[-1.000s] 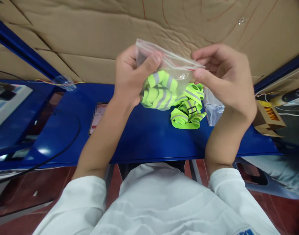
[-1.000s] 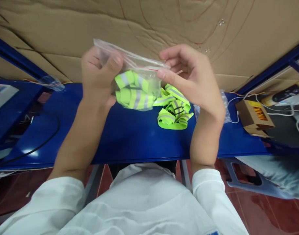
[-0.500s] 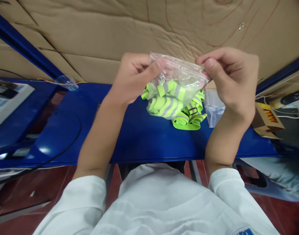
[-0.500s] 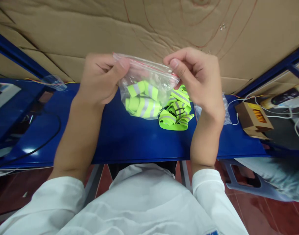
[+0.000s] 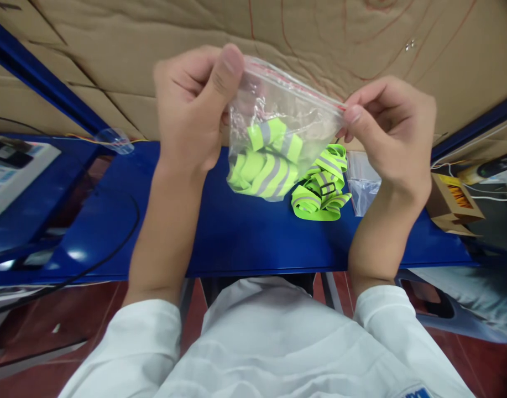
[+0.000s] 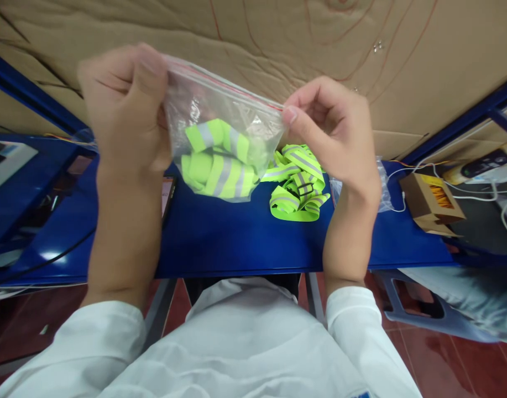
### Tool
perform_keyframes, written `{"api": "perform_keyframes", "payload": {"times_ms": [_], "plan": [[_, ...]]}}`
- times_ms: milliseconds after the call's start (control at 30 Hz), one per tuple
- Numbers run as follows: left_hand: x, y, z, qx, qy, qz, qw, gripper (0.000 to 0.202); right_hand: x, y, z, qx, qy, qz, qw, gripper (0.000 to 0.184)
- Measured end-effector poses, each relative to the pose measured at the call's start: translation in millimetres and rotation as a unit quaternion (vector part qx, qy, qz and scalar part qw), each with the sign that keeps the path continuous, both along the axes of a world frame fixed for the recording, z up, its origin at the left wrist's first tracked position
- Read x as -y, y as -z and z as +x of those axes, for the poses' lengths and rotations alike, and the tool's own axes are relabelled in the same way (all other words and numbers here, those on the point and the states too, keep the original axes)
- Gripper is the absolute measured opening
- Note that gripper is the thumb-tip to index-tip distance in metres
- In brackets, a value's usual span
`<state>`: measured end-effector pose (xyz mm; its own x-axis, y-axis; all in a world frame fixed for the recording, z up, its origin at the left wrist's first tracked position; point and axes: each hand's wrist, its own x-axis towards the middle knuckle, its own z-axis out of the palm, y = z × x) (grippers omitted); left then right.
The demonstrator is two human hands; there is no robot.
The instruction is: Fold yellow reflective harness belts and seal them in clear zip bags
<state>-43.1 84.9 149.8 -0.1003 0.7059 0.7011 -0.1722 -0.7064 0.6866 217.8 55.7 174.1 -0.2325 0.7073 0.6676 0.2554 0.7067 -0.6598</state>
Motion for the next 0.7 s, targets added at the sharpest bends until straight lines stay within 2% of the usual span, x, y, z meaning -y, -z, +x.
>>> {"api": "perform_keyframes", "payload": {"times_ms": [100,267,400,500,600,700], "plan": [[4.8,-3.3,3.0,-0.024,-0.064,0.078,0.995,0.045,0.5,1.5,-1.2,0.012,-0.002,0.009,1.000,0.038],[-2.0,-0.2,1.5,-0.018,-0.096,0.154,0.983,0.033,-0.9,7.2,0.0,0.072,0.014,0.006,0.997,0.041],[-2.1,2.6,7.1,0.006,-0.118,0.149,0.982,0.038,4.1,4.6,-2.2,0.108,0.005,0.027,0.994,0.026],[3.3,3.3,12.1,0.001,-0.131,0.143,0.981,0.036,7.6,1.4,-5.7,0.087,-0.020,0.029,0.996,0.028],[5.5,5.5,14.5,-0.014,-0.119,0.144,0.982,0.026,7.5,2.1,-7.1,0.083,0.010,0.043,0.996,0.035],[2.7,8.1,14.9,-0.013,-0.091,0.178,0.980,0.026,6.7,4.1,-7.1,0.098,0.046,0.070,0.992,0.033]]}}
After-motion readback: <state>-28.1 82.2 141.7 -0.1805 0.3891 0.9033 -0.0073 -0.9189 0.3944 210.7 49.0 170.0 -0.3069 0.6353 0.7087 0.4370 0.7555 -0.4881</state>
